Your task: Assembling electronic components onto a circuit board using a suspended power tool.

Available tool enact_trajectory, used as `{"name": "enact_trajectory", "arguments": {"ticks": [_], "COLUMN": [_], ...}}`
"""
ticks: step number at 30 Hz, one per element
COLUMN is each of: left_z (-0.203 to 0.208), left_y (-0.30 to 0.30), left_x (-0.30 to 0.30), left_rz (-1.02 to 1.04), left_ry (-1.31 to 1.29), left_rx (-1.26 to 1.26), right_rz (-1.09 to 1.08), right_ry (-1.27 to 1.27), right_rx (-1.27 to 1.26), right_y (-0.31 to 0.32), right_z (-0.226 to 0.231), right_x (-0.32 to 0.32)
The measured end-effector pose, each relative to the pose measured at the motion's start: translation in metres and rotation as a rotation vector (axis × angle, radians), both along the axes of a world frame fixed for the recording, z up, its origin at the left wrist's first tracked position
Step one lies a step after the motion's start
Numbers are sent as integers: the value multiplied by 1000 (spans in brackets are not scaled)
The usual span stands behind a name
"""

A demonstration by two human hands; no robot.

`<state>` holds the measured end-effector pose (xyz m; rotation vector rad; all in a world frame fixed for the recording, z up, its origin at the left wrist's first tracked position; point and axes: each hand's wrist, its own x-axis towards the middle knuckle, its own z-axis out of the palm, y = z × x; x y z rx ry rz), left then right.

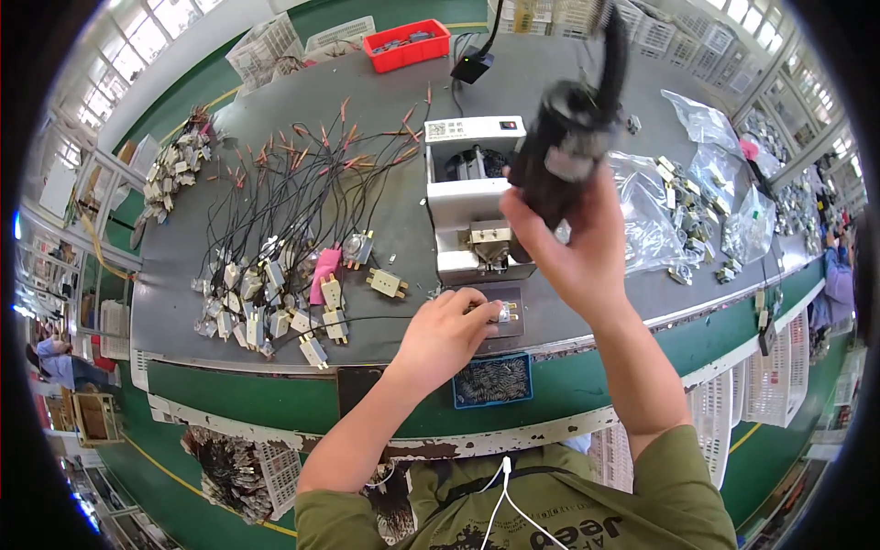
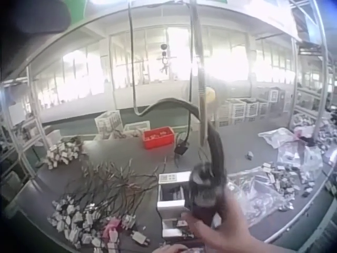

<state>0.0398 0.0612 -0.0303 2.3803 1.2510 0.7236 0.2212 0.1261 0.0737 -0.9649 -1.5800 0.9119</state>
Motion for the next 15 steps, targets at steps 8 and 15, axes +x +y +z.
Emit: {"name": "enact_trajectory", "arguments": {"ticks": [8,15], "left_z": [-21,-13], "left_y": [-2,-4], "left_x": [1,-1], "left_rz": [28,29], "left_ry": [-173,-124], "left_rx": [37,68], "right_rz": [105,266], "right_ry": [368,431], "right_rx": [84,-87], "right_y": [-37,-53], "right_z": [25,47], "right_x": [5,5]}}
